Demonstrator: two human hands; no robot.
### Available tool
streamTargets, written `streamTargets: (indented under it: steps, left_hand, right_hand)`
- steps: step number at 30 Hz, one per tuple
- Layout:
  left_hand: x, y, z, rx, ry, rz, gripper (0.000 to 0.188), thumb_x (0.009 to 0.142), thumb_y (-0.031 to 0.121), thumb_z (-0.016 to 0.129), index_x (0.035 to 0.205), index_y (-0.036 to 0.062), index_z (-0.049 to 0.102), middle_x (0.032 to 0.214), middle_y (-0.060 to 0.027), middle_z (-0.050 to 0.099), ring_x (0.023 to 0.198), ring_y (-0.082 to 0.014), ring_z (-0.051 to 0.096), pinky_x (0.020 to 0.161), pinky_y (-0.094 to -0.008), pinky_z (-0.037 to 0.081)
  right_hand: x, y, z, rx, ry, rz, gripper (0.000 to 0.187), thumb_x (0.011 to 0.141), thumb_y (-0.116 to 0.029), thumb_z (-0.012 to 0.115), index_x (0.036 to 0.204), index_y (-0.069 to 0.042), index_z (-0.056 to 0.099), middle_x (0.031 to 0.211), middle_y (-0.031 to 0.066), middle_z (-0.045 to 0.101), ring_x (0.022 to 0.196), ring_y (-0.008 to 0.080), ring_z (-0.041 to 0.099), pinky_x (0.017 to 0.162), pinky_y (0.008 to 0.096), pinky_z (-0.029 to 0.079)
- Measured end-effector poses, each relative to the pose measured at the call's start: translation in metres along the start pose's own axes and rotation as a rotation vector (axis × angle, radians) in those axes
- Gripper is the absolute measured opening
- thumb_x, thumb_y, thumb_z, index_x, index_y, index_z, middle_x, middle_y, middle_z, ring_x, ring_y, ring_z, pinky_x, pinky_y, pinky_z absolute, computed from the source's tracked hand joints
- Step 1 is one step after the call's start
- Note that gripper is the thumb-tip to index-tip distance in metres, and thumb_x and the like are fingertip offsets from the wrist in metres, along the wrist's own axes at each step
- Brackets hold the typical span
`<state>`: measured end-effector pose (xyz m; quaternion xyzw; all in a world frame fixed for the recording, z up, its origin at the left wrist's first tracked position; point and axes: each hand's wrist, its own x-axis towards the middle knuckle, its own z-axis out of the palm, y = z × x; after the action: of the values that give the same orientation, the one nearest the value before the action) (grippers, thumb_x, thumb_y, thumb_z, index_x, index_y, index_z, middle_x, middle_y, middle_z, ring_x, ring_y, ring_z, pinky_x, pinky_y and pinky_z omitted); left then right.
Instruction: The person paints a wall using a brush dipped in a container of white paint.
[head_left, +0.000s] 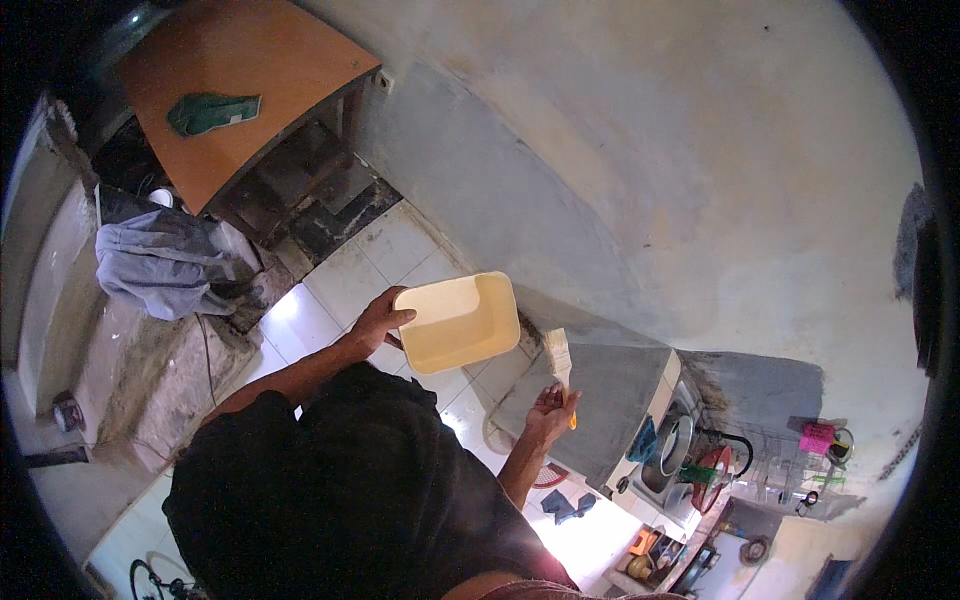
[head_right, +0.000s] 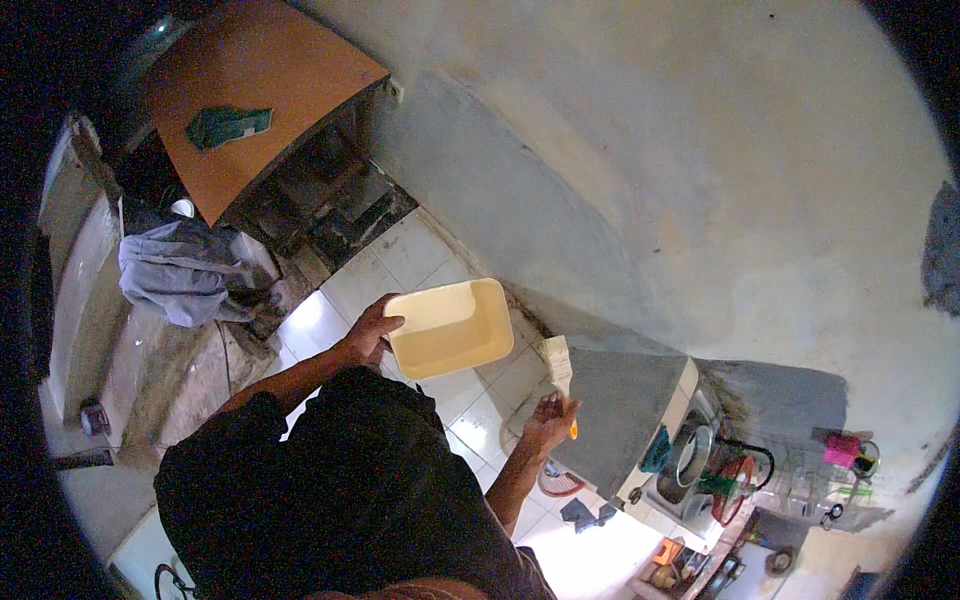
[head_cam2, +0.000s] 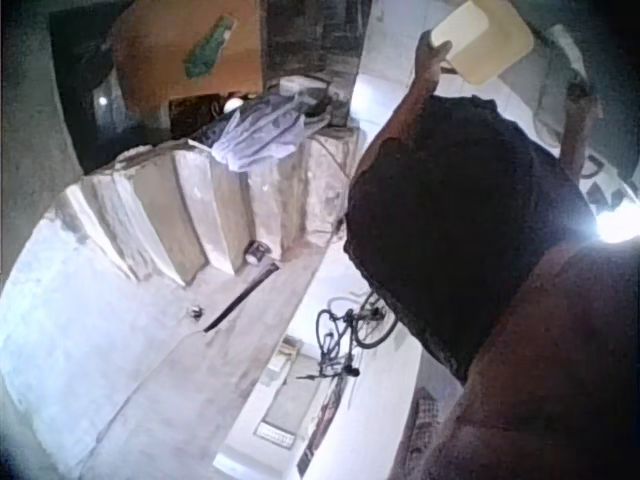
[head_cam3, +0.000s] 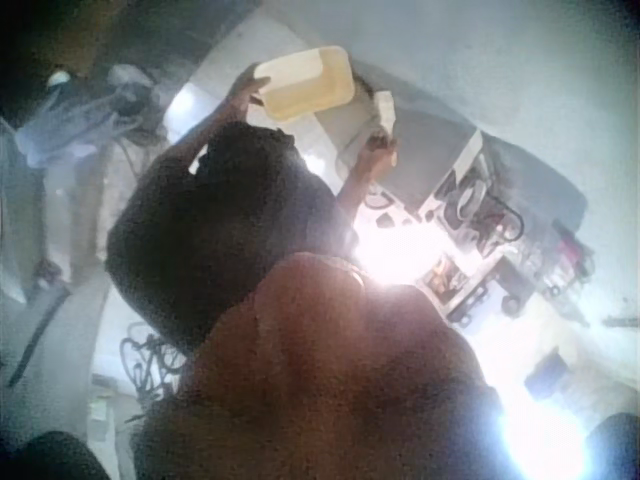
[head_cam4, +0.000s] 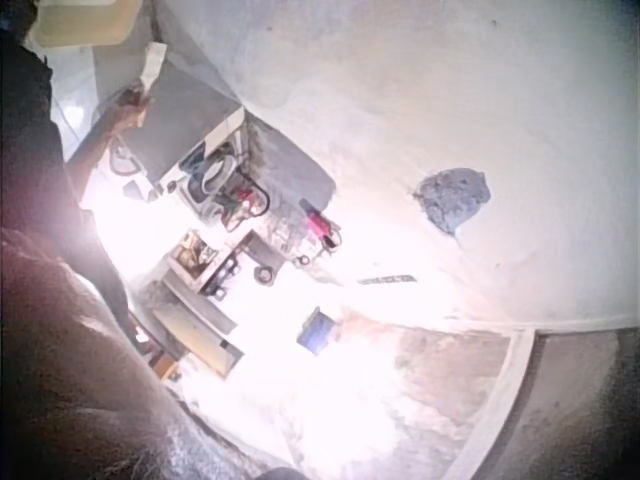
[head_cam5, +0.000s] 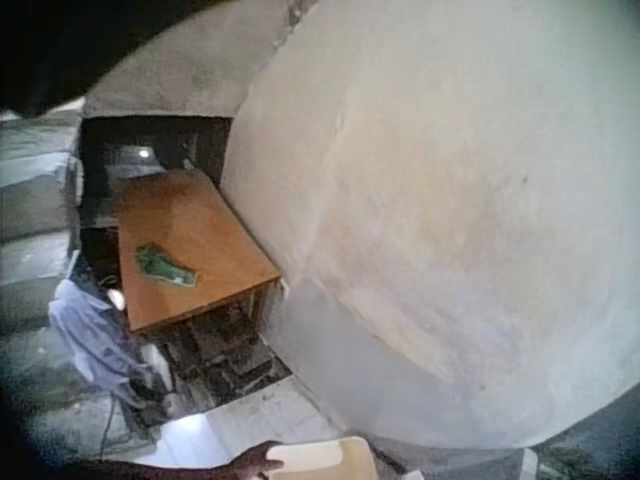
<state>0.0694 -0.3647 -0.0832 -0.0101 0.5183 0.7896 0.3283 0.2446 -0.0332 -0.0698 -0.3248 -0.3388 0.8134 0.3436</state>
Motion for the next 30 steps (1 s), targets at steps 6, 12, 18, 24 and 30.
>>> streamTargets:
  steps: [6,12,18,24,30]
  left_hand:
    - [-0.019,-0.022,0.019,-0.034,-0.013,0.03,0.053,0.085,0.034,0.059,0.128,0.0074,0.043,0.111,-0.0107,0.056,0.101,-0.0255,0.061,0.065,-0.0416,0.059]
    - [-0.039,-0.041,0.051,-0.032,0.017,-0.007,0.055,0.085,0.035,0.058,0.131,0.008,0.041,0.114,-0.0116,0.057,0.095,-0.0258,0.063,0.064,-0.0416,0.059]
    - [-0.054,-0.043,0.076,0.025,0.01,-0.055,0.061,0.084,0.04,0.058,0.132,0.0067,0.041,0.115,-0.012,0.058,0.094,-0.0247,0.064,0.064,-0.0416,0.059]
    - [-0.067,-0.032,0.099,0.062,-0.072,-0.041,0.063,0.083,0.042,0.057,0.133,0.007,0.041,0.116,-0.0123,0.057,0.099,-0.0255,0.062,0.069,-0.0419,0.057]
    - [-0.069,-0.049,0.103,0.068,-0.066,-0.016,0.062,0.084,0.041,0.056,0.134,0.0066,0.039,0.115,-0.0129,0.058,0.096,-0.0271,0.064,0.069,-0.0431,0.058]
  right_hand:
    - [-0.017,-0.028,-0.001,-0.003,0.021,-0.05,0.03,0.096,-0.037,0.054,0.078,-0.013,0.054,0.072,0.0022,0.056,0.067,0.014,0.052,0.063,0.0273,0.043]
    - [-0.041,-0.064,-0.035,0.102,0.026,-0.03,0.034,0.096,-0.036,0.054,0.076,-0.009,0.06,0.072,0.0035,0.063,0.066,0.0116,0.059,0.061,0.0248,0.047]
    - [-0.045,-0.084,-0.044,0.098,0.184,-0.077,0.035,0.095,-0.041,0.054,0.075,-0.012,0.052,0.066,0.0012,0.051,0.063,0.0137,0.047,0.059,0.0267,0.04]
    - [-0.06,-0.089,-0.083,0.155,0.139,-0.073,0.035,0.096,-0.04,0.051,0.074,-0.012,0.05,0.064,0.0019,0.05,0.059,0.0148,0.045,0.056,0.0274,0.039]
    - [-0.056,-0.095,-0.1,0.229,0.007,-0.085,0.031,0.096,-0.037,0.053,0.083,-0.01,0.051,0.068,0.0039,0.051,0.061,0.0154,0.047,0.059,0.0269,0.041]
